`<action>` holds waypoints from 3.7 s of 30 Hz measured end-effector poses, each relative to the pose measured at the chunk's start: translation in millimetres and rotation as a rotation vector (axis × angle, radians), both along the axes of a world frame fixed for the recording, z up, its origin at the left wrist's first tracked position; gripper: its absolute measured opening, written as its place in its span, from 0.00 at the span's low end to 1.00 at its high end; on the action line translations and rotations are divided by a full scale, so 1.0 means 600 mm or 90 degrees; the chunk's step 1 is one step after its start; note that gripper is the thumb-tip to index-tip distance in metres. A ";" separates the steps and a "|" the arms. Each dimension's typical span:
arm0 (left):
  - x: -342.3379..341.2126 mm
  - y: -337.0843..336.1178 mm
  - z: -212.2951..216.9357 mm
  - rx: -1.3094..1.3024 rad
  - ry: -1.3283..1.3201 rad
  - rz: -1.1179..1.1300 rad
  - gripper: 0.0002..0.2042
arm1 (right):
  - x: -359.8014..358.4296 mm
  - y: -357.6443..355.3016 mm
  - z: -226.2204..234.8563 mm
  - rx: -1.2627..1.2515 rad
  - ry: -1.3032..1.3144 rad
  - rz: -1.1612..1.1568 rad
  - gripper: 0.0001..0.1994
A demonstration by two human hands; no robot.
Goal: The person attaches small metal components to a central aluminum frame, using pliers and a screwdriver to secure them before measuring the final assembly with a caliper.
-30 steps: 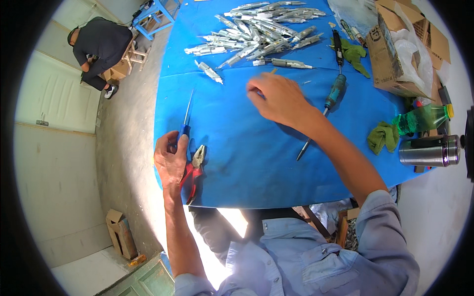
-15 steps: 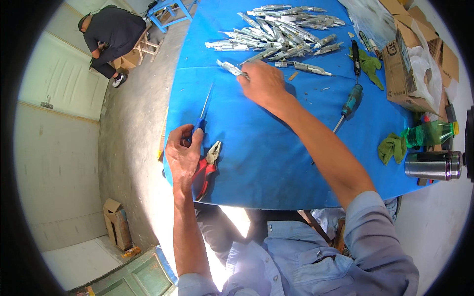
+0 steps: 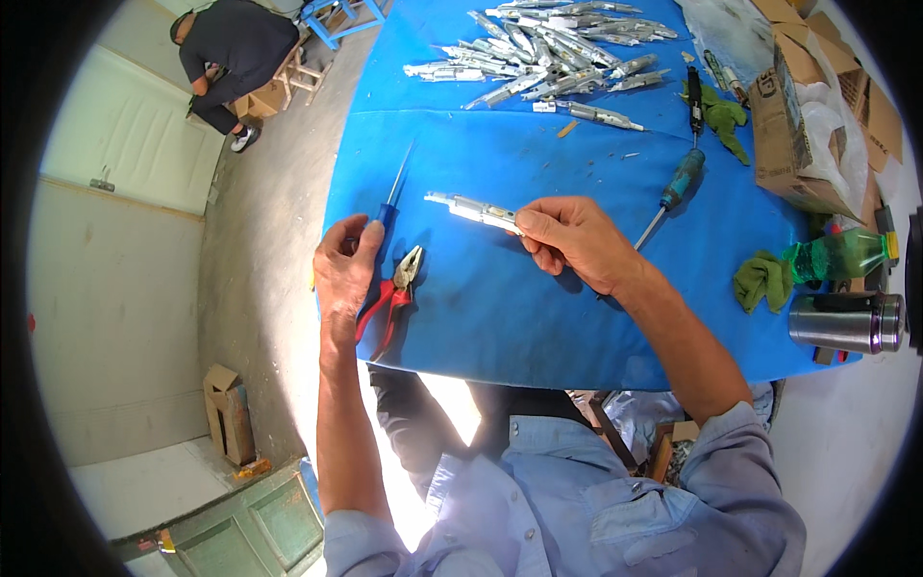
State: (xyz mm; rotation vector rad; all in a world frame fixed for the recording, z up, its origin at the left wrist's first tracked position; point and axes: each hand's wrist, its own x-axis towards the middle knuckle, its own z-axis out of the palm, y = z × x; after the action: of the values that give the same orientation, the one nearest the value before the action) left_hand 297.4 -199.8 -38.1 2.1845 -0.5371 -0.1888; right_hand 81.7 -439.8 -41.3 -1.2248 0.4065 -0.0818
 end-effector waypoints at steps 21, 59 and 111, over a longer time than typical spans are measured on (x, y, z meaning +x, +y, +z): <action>-0.218 0.018 0.007 -0.389 0.224 -0.002 0.08 | -0.014 0.009 -0.007 -0.174 -0.083 0.254 0.16; -0.282 0.051 -0.013 -0.397 0.305 -0.006 0.12 | -0.028 0.053 -0.037 -0.587 -0.260 0.160 0.16; -0.284 0.045 0.008 -0.315 0.440 0.023 0.08 | -0.036 0.057 -0.002 -0.521 -0.234 0.165 0.12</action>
State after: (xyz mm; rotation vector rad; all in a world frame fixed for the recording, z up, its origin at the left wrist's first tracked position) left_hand 127.1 -172.8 -33.2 1.5143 -0.1240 -0.6814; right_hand 60.0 -405.8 -42.6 -2.0117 -0.1403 -0.2637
